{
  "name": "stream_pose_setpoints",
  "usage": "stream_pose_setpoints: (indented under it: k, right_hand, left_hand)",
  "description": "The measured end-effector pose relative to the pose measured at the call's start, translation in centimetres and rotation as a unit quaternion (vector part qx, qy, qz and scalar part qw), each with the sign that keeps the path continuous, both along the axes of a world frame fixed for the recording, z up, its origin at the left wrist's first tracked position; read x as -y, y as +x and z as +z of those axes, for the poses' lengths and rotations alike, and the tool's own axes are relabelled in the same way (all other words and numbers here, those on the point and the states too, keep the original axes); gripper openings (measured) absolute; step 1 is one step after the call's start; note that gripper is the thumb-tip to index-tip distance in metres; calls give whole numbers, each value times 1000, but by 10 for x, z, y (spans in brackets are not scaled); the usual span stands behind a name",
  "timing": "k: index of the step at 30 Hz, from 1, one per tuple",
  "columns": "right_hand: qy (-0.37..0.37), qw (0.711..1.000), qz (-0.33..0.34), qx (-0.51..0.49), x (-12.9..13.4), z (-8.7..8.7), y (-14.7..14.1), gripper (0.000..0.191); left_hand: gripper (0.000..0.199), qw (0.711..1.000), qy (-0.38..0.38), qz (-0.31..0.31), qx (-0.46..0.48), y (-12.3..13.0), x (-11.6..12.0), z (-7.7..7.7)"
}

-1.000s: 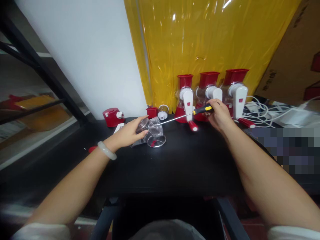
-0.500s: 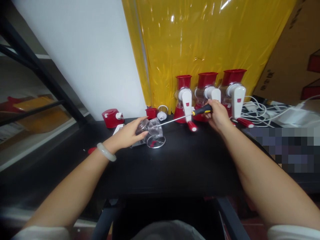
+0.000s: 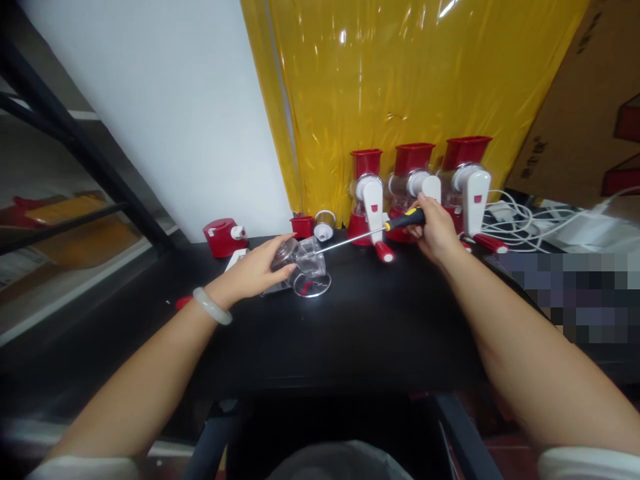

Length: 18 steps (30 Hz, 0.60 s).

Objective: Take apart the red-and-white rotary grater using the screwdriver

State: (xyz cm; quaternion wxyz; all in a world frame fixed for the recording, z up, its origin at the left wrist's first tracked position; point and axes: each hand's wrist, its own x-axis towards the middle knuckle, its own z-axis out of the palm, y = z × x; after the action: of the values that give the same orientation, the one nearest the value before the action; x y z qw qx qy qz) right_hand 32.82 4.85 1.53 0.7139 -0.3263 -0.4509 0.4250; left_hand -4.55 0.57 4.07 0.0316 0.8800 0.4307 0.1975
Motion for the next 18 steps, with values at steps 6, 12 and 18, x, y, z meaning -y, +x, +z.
stream_pose_setpoints:
  k: [6,12,18]
  right_hand:
    - [-29,996,20,-83,9,8,-5,4]
    - [13,999,4,-30,7,5,-3,30]
    - [-26,999,21,-11,8,4,-3,22]
  left_hand:
    - [73,1000,-2,1,0,0,1,1]
    - [74,1000,1,-1,-4,0,0,0]
    - [74,1000,-5,1,-2,-1,1,1]
